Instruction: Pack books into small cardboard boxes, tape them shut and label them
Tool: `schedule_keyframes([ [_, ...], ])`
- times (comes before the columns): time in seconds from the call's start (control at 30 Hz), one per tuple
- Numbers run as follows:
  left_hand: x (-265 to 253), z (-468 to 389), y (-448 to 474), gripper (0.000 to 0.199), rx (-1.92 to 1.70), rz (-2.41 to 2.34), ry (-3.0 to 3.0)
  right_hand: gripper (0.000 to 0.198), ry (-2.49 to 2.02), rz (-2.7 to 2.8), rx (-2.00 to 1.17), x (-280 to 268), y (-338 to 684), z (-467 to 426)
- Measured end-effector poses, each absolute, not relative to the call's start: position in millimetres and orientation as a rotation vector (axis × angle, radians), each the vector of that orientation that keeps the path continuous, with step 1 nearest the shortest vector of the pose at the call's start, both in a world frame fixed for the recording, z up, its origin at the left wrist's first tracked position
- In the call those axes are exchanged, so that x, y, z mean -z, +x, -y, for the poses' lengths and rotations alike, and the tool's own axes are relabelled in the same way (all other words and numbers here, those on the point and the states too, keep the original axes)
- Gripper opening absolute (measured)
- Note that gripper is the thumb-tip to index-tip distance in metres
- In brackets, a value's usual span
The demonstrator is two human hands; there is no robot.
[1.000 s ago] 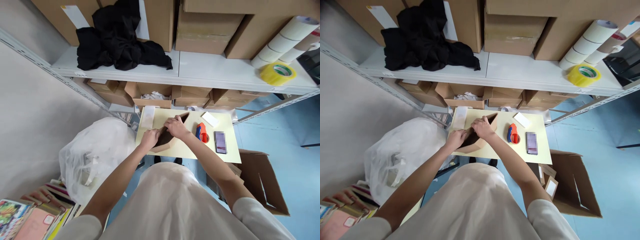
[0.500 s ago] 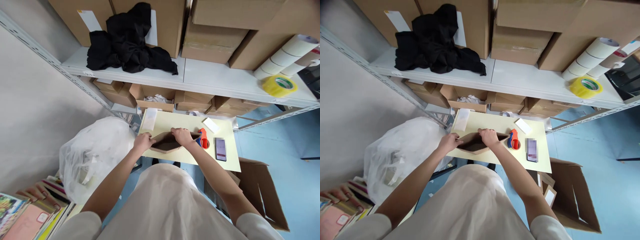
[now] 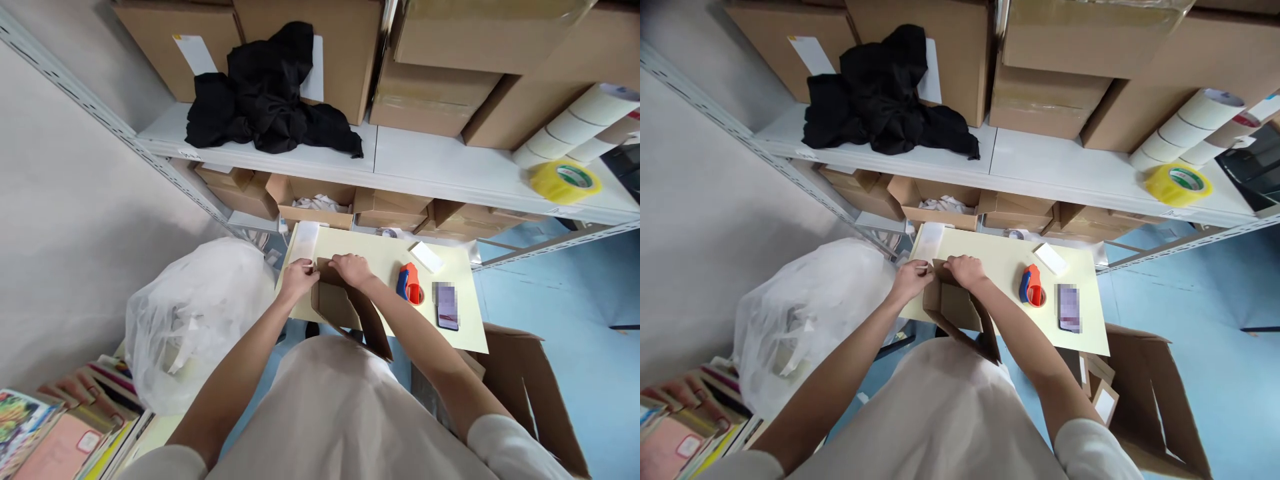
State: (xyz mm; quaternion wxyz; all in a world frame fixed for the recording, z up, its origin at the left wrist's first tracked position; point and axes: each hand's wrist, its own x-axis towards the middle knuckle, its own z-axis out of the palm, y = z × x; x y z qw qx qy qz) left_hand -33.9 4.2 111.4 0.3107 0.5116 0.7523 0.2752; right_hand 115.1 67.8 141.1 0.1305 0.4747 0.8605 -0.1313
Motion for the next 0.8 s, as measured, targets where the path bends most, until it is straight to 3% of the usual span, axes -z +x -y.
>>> schedule_keyframes([
  [0.17, -102, -5, -40, 0.017, -0.757, -1.917, 1.429, 0.046, 1.467, -2.427, 0.437, -139, 121, -85],
  [0.37, -120, -25, -34, 0.050, -0.608, -2.008, 1.679, 0.030, 1.009, -2.742, 0.434, -140, 129, -96],
  [0.43, -129, -36, -29, 0.034, -0.479, -2.005, 1.796, 0.026, 0.929, -2.830, 0.438, -144, 137, -99],
  [0.5, -137, -43, -26, 0.022, -0.350, -2.006, 1.889, 0.033, 1.004, -2.914, 0.419, -149, 149, -97],
  [0.63, -144, -43, -27, 0.021, -0.219, -2.090, 1.942, 0.043, 1.158, -2.970, 0.439, -154, 183, -76],
  [0.8, -147, -31, -33, 0.019, -0.090, -2.154, 1.937, 0.029, 1.205, -2.788, 0.260, -147, 223, -47],
])
